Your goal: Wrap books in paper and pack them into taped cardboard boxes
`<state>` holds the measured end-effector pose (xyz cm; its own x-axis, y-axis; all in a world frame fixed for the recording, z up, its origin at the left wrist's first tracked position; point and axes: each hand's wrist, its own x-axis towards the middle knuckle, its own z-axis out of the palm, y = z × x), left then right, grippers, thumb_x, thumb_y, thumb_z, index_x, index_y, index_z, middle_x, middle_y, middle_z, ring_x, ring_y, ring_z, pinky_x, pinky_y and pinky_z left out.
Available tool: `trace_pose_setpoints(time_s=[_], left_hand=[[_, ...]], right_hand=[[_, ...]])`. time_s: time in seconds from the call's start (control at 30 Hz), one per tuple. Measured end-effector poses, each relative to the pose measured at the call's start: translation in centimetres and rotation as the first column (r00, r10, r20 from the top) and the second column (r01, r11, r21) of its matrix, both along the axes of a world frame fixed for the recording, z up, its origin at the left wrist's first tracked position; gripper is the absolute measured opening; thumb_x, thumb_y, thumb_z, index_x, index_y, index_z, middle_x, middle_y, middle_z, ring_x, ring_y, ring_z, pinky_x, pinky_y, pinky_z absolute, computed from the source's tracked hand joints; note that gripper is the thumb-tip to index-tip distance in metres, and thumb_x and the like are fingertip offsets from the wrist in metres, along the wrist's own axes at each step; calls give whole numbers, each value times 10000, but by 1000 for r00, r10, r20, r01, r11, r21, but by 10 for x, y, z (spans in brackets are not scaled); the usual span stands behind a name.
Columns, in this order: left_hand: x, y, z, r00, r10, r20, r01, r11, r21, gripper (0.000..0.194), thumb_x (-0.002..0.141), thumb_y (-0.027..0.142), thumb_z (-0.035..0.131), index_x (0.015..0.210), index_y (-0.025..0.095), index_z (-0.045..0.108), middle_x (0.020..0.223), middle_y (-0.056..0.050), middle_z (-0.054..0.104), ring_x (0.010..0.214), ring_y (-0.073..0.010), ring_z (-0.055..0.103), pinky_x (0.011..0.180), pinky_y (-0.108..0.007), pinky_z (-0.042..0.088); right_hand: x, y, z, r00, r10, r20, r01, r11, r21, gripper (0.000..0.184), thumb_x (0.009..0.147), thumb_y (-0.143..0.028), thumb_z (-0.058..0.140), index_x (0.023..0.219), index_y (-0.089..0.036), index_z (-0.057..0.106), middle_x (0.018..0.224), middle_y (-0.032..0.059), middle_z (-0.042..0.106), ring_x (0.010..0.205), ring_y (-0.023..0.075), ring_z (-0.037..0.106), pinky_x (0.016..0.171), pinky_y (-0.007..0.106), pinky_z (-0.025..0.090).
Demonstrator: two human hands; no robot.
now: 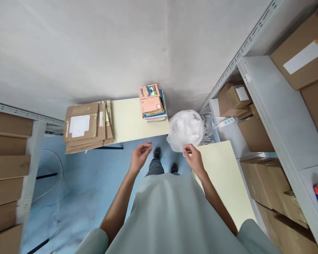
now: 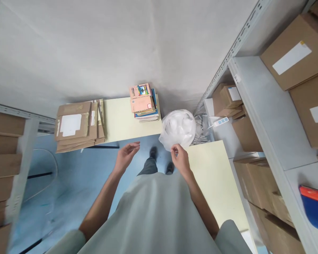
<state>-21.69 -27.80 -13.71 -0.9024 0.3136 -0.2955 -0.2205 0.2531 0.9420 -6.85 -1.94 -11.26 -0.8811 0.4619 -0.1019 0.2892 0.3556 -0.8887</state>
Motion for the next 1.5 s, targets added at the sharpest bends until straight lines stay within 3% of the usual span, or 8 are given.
trace_pose_setpoints(time_s=[0.17,0.3,0.63,0.77,0.93,1.2,1.33,1.5], left_hand=[[-84,7,-13,991,-49,-123,40,997,-71,586,857,682,793,1153,178,758,1317,-193,802,1225,-357,770,1097,-550,622],[-155,24,-20,922,-194,-335,127,969,-213,451,962,490,694,1304,200,747,1418,-163,759,1324,-345,719,1143,-539,596],[-313,107,-54,647,-615,-451,321,756,-570,746,1003,236,598,1659,-66,410,1772,-330,379,1710,-420,299,1393,-562,282],[-340,134,-65,595,-694,-407,340,675,-655,762,1055,305,499,1642,-163,370,1764,-399,323,1725,-455,232,1391,-609,240],[-363,134,-63,557,-733,-389,325,624,-711,768,1086,367,482,1656,-139,380,1767,-381,338,1714,-461,262,1380,-620,255],[-388,124,-39,463,-778,-425,314,592,-742,481,1082,185,399,1496,29,585,1476,-331,667,1429,-413,635,1189,-530,492],[-399,129,-25,411,-839,-357,295,493,-818,481,1009,135,458,1450,0,592,1278,-345,746,1226,-428,741,1070,-523,543],[-417,130,-12,440,-862,-253,293,404,-866,471,924,166,618,1374,29,652,1107,-332,787,1063,-454,797,922,-485,584]], right_hand=[[-38,-12,7,998,-64,18,64,998,10,269,1008,-512,568,969,-262,660,986,81,803,942,264,784,890,400,636],[-62,-25,17,985,-164,55,163,986,26,289,1002,-528,581,972,-256,672,992,84,810,949,265,785,901,411,640],[-135,-46,26,935,-346,75,342,938,61,274,972,-520,611,965,-255,678,976,81,806,932,255,780,901,415,659],[-154,-54,24,922,-379,71,374,924,83,264,971,-515,613,966,-258,679,966,76,809,923,255,784,899,416,655],[-171,-61,20,916,-392,80,385,918,90,260,967,-511,606,954,-261,676,944,72,808,917,258,787,878,409,653],[-201,-65,24,927,-368,66,364,929,67,236,953,-493,606,934,-266,666,935,62,814,901,254,788,861,395,656],[-204,-68,25,931,-358,67,356,933,47,221,963,-482,603,930,-272,662,943,58,817,897,254,788,869,403,659],[-188,-70,23,906,-416,76,414,909,40,235,958,-504,604,923,-278,659,919,49,811,884,255,790,866,411,662]])
